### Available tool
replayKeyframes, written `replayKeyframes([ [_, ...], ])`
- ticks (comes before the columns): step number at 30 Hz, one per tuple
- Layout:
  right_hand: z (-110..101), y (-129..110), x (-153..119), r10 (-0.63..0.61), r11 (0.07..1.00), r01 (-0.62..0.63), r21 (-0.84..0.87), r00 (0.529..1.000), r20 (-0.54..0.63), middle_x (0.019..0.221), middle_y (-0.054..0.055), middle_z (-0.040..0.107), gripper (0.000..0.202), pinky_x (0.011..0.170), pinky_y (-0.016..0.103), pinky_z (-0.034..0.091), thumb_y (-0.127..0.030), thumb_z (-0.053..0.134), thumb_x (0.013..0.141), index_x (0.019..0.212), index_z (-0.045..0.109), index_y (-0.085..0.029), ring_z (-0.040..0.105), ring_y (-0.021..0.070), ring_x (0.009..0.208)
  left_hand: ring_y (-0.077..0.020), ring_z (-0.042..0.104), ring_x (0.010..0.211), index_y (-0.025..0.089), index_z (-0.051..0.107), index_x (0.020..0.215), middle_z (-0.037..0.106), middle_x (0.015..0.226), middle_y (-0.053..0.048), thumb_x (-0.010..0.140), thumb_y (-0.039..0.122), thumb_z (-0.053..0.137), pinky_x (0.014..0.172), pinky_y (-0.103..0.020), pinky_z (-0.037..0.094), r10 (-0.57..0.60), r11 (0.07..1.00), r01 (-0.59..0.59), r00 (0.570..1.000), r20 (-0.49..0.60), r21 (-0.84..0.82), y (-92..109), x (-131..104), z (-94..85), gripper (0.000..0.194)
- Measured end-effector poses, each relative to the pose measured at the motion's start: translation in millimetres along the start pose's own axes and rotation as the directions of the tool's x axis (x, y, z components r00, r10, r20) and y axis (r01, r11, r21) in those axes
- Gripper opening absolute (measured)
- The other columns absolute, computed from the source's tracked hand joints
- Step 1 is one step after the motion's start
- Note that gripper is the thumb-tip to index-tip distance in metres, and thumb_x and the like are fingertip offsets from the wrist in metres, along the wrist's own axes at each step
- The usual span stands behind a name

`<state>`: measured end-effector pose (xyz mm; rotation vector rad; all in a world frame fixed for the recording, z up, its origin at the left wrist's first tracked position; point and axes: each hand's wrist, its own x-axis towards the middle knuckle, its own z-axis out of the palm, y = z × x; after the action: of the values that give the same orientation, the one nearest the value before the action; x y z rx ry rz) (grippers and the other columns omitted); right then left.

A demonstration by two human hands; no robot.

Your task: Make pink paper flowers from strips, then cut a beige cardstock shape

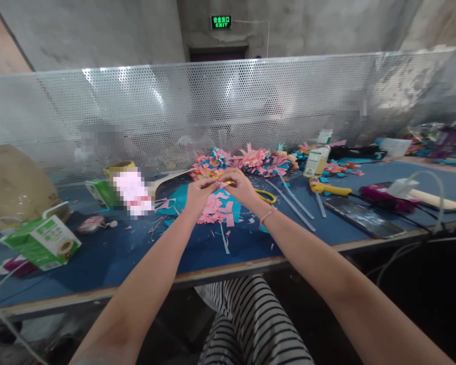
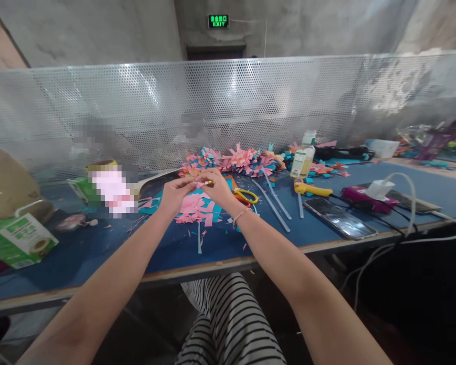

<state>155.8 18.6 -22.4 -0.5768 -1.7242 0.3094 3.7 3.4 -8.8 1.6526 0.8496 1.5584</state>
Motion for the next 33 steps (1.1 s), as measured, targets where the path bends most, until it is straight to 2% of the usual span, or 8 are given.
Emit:
replayKeyframes([
  [6,-2.5,-8.8,-1.5,-0.056,0.991,0.057,-0.121,0.998,0.014,0.095,0.008,0.055,0.015,0.066,0.031,0.051,-0.012,0.052,0.073,0.084,0.059,-0.019,0.054,0.0179,0.085,-0.0138,0.06,0.068,0.016,0.072,0.077,0.068,0.073,-0.004,0.053,0.037,0.078,0.076,-0.034,0.05,-0.088,0.99,0.092,0.995,0.038,-0.111,0.1,-1.4,4.1,0.033],
  [11,-8.1,-11.6,-1.9,-0.192,0.925,0.208,-0.317,0.978,0.081,0.092,0.008,0.058,0.022,0.079,0.037,0.049,-0.009,0.047,0.076,0.089,0.06,-0.019,0.054,0.0202,0.091,-0.0108,0.06,0.067,0.015,0.072,0.073,0.067,0.072,-0.003,0.049,0.03,0.08,0.077,-0.032,0.049,-0.183,0.955,0.193,0.981,0.063,-0.225,6.9,-3.8,7.3,0.029],
  [14,-12.8,-11.0,-1.4,-0.249,0.872,0.296,-0.39,0.954,0.168,0.096,0.009,0.059,0.021,0.086,0.037,0.047,-0.012,0.045,0.08,0.094,0.059,-0.019,0.053,0.0212,0.096,-0.0097,0.058,0.064,0.015,0.071,0.072,0.066,0.07,-0.003,0.049,0.028,0.081,0.074,-0.03,0.049,-0.222,0.935,0.239,0.97,0.094,-0.263,9.4,-4.7,7.1,0.028],
  [18,-17.5,-10.4,-1.8,-0.221,0.81,0.32,-0.491,0.943,0.25,0.093,0.01,0.06,0.018,0.083,0.037,0.048,-0.02,0.044,0.085,0.094,0.059,-0.018,0.055,0.0215,0.093,-0.0088,0.056,0.06,0.015,0.071,0.071,0.064,0.064,-0.001,0.047,0.028,0.081,0.067,-0.027,0.048,-0.27,0.917,0.292,0.956,0.118,-0.27,8.2,-4.8,6.0,0.029],
  [22,-18.0,-12.7,-3.6,-0.195,0.77,0.304,-0.561,0.949,0.247,0.092,0.01,0.061,0.016,0.074,0.032,0.048,-0.018,0.045,0.083,0.091,0.059,-0.016,0.057,0.0199,0.088,-0.0094,0.057,0.062,0.014,0.072,0.07,0.065,0.065,-0.002,0.047,0.029,0.082,0.069,-0.027,0.048,-0.289,0.913,0.323,0.943,0.164,-0.25,7.5,-5.0,4.8,0.029],
  [26,-14.3,-14.8,-3.9,-0.189,0.818,0.256,-0.516,0.966,0.179,0.087,0.008,0.061,0.016,0.065,0.028,0.047,-0.013,0.05,0.075,0.086,0.06,-0.016,0.057,0.017,0.079,-0.0101,0.057,0.063,0.014,0.071,0.069,0.066,0.067,-0.003,0.047,0.029,0.082,0.071,-0.029,0.048,-0.289,0.918,0.32,0.944,0.158,-0.234,9.1,-5.2,4.5,0.029],
  [33,-9.5,-12.4,-0.2,-0.191,0.93,0.198,-0.31,0.98,0.052,0.088,0.006,0.058,0.019,0.062,0.026,0.047,-0.009,0.05,0.071,0.084,0.061,-0.018,0.053,0.0136,0.071,-0.0095,0.056,0.062,0.013,0.071,0.068,0.064,0.065,-0.003,0.046,0.026,0.082,0.066,-0.027,0.048,-0.296,0.915,0.317,0.948,0.117,-0.249,10.0,-4.1,5.2,0.028],
])
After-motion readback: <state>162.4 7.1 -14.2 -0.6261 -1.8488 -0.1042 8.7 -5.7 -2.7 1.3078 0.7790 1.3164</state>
